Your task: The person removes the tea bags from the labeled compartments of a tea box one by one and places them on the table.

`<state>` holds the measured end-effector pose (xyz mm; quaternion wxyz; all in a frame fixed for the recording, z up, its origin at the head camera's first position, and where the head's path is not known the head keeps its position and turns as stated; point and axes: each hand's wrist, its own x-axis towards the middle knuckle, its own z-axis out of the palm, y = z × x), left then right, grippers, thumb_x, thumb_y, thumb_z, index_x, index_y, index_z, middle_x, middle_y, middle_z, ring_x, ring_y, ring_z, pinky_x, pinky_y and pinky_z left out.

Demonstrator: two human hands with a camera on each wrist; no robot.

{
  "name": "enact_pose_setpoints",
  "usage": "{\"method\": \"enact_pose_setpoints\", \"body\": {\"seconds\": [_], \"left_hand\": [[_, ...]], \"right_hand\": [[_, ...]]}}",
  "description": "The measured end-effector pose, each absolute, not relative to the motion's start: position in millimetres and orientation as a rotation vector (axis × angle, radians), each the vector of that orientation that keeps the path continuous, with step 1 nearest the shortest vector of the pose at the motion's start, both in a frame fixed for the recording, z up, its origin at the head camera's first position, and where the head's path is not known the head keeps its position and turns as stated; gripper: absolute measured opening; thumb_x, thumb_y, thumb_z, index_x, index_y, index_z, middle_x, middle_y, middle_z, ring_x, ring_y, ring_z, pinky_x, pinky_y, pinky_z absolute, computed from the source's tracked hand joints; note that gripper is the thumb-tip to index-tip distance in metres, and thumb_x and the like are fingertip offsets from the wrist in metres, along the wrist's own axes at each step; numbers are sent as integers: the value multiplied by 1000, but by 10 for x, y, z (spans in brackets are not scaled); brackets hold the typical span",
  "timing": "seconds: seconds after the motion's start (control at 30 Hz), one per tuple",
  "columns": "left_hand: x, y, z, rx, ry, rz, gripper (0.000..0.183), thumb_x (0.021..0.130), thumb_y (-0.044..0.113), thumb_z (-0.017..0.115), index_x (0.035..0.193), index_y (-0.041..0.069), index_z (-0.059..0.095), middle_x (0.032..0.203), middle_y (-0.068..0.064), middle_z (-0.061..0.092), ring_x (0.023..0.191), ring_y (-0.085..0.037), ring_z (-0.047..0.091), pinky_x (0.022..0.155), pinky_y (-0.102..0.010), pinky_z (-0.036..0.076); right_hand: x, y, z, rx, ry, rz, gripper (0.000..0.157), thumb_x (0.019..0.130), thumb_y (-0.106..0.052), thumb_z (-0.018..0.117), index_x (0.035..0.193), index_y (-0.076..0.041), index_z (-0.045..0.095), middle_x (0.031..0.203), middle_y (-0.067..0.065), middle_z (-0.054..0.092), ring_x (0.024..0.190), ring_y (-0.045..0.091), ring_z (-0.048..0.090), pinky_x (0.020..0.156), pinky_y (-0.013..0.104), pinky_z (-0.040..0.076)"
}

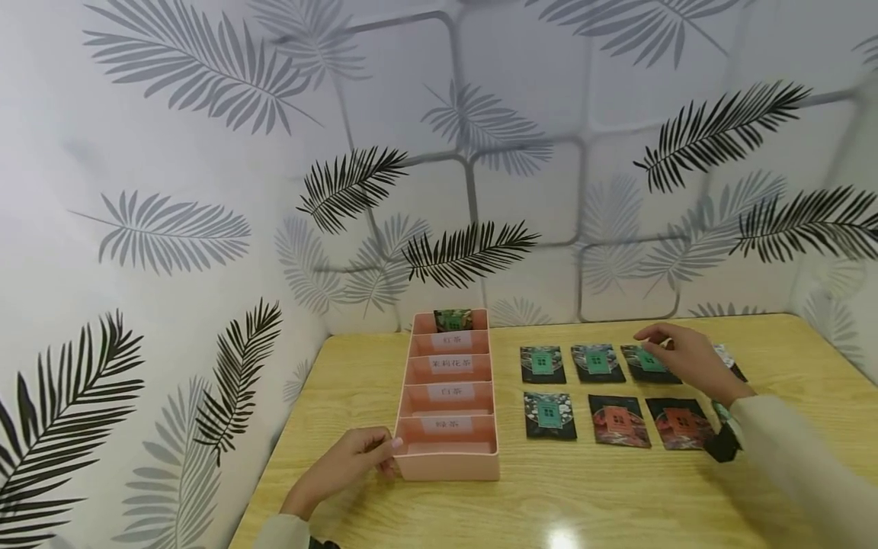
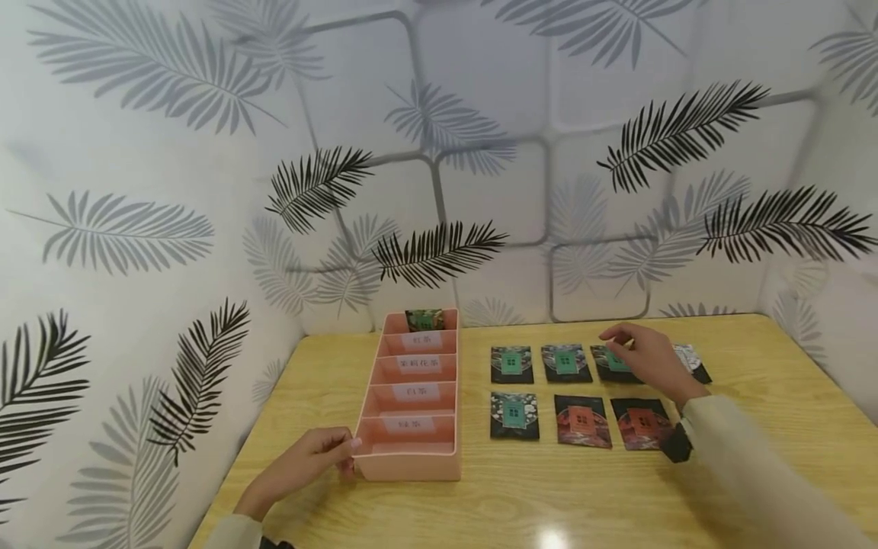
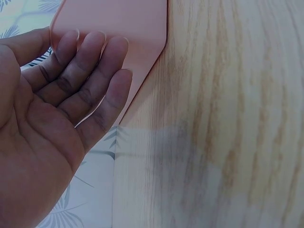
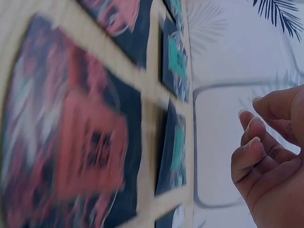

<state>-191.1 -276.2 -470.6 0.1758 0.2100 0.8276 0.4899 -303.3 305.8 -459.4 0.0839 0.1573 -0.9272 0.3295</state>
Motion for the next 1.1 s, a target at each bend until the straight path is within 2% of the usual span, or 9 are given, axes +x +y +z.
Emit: {"method": "enact_pose_setpoints", "body": {"seconds": [0.2,0.4,0.53,0.7,0.9,1.1], "left_hand": [[-1904,-2769,-4705,590,2332,1398,36,110,34,52,92,6,66,91,-14,71,88,-34,70,83,-43,58],[-1903,-2772,-4692,601,2333,1391,36,110,34,52,93,6,66,91,-14,72,88,-34,70,82,-44,58],[-1907,-2773,-4699,603,2338,1388,36,110,33,52,92,6,67,91,-14,71,87,-34,70,82,-43,58],[-1912,-2775,-4706,603,2341,1394,35,110,34,52,91,8,66,90,-13,71,86,-30,71,83,-44,58],[-1896,-2774,-4689,617,2338,1404,34,111,31,52,91,6,66,90,-14,70,86,-27,71,82,-45,59],[-1895,-2772,-4675,616,2322,1411,34,110,30,52,92,5,66,90,-13,70,88,-32,70,83,-46,58]], "right_hand": [[-3153,2814,-4581,481,-2743,1015,23,107,-19,61,124,-7,67,109,14,69,86,30,63,69,38,51],[-3226,2593,-4557,504,-2738,1094,25,108,-23,59,126,-8,66,109,15,69,80,32,62,61,36,50],[-3333,2469,-4584,491,-2740,1118,25,108,-22,59,126,-7,66,110,17,68,85,34,63,64,38,51],[-3458,2310,-4632,481,-2732,1196,25,108,-20,59,127,-6,66,111,20,66,82,36,63,61,40,52],[-3546,2062,-4645,500,-2728,1238,28,107,-21,59,128,-4,66,115,16,66,96,34,63,74,42,53],[-3604,1805,-4601,555,-2726,1300,27,108,-21,59,128,-4,64,118,20,65,94,39,64,70,40,54]]}}
